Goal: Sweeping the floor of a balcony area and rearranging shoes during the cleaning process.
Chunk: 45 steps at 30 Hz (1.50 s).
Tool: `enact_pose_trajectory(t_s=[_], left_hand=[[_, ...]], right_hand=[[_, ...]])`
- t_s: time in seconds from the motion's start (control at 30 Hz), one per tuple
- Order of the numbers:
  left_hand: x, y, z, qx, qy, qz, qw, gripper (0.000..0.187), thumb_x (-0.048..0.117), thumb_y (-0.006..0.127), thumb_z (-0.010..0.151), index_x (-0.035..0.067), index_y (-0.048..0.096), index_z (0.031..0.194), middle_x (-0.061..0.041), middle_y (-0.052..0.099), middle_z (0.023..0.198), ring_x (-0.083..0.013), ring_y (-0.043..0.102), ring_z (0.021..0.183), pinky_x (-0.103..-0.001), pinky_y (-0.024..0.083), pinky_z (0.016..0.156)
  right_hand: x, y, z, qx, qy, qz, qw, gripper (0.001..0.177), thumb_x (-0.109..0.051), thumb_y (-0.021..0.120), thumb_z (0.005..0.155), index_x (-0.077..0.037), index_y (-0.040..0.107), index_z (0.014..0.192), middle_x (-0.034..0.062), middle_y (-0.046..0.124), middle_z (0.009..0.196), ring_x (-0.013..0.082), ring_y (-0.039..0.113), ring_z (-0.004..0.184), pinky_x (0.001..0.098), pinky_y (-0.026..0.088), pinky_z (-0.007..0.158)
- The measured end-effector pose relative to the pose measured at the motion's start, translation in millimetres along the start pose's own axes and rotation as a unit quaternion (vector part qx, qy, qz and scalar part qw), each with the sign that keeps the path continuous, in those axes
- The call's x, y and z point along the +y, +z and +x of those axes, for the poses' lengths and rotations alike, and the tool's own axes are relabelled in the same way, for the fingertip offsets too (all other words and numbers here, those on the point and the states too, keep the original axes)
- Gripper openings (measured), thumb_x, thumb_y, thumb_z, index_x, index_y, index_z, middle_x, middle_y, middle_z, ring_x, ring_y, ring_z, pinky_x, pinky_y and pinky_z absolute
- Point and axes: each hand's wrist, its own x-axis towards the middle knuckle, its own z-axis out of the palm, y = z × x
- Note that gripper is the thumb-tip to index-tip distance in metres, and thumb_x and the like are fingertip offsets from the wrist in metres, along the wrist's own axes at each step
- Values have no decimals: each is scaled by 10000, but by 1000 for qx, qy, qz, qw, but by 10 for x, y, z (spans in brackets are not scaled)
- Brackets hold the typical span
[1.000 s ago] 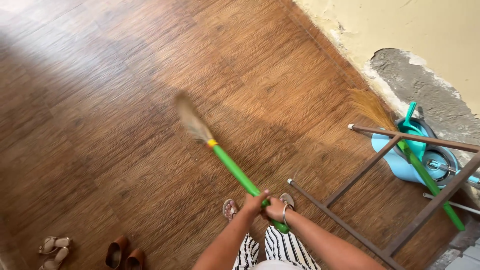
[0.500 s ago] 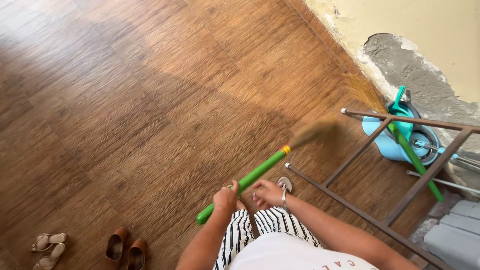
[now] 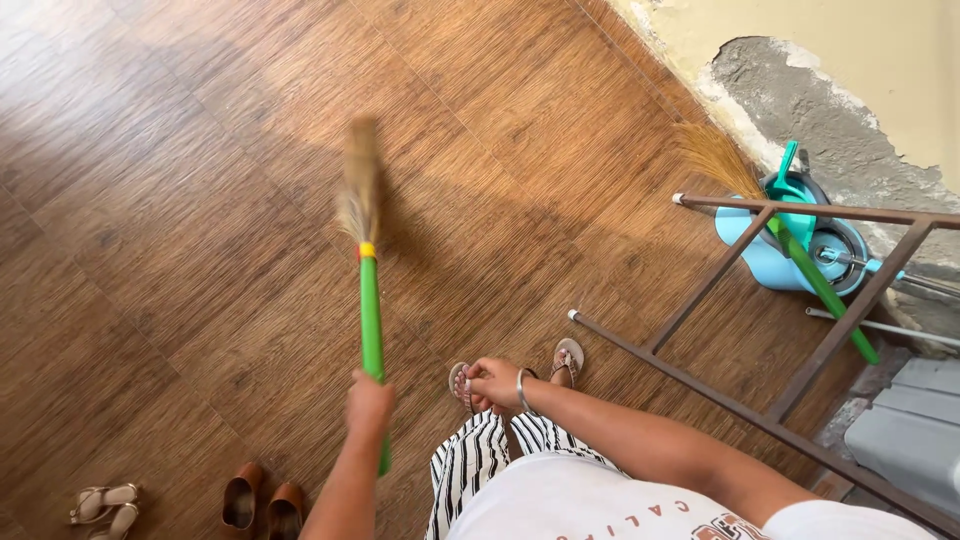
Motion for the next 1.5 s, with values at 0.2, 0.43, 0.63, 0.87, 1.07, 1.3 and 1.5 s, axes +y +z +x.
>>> enact_pose_trajectory(t_s=[0.2, 0.43, 0.63, 0.87, 1.07, 1.3, 1.5], left_hand=[[1055, 252, -477, -78, 128, -20, 988, 554, 155, 737, 813, 51, 345, 1190, -267, 712, 1032, -409, 754, 923, -470, 641, 780], [1942, 643, -902, -284, 333, -31, 899, 892, 367, 795, 816, 36, 290, 1472, -192, 692, 1135, -311, 702, 1042, -424, 573, 890], [2725, 653, -736, -351, 176, -285, 874, 742, 636, 590, 891, 81, 529, 1380, -85, 672, 1193, -163, 643, 961, -353, 555, 791], [3800, 1094, -684, -392, 175, -213, 878, 684, 581, 633, 898, 146, 477, 1402, -50, 633, 1210, -133, 607, 887, -305, 523, 661], [4417, 960, -736, -458, 159, -218, 847, 668, 525, 654, 928, 130, 495, 1443, -94, 645, 1140, -146, 633, 855, -277, 540, 652], [4903, 996, -578, -472, 75, -287, 830, 691, 541, 615, 933, 191, 463, 1509, -22, 540, 1309, -167, 578, 1029, -384, 546, 860], [5107, 1305, -288, -464, 32, -292, 836, 724, 565, 619, 917, 175, 453, 1504, -80, 514, 1427, -264, 554, 1146, -459, 531, 934]], right_hand=[[-529, -28, -44, 123, 19, 223, 967, 494, -470, 668, 933, -91, 527, 1215, 63, 698, 902, 156, 720, 743, 291, 619, 592], [30, -1464, 430, 306, -118, 374, 868, 138, -53, 751, 766, 19, 634, 769, 141, 691, 687, 261, 705, 646, 404, 604, 610], [-96, -2627, 492, 158, 12, 477, 864, 113, -130, 635, 801, -51, 595, 732, 106, 646, 639, 222, 635, 545, 339, 577, 551], [-223, -3094, 291, 104, -69, 336, 934, 166, -179, 651, 812, -17, 680, 793, 107, 670, 684, 226, 654, 582, 347, 567, 555], [-734, -3176, -406, 135, -84, 510, 845, 189, -225, 618, 793, -49, 657, 738, 123, 671, 673, 257, 648, 565, 391, 562, 544], [-377, -4667, 431, 150, -59, 543, 824, 178, -221, 607, 829, -92, 579, 710, 96, 621, 639, 228, 610, 549, 389, 545, 526], [-378, -4950, 419, 169, -32, 413, 894, 217, -61, 676, 826, -19, 500, 945, 118, 624, 661, 231, 629, 559, 391, 574, 527]])
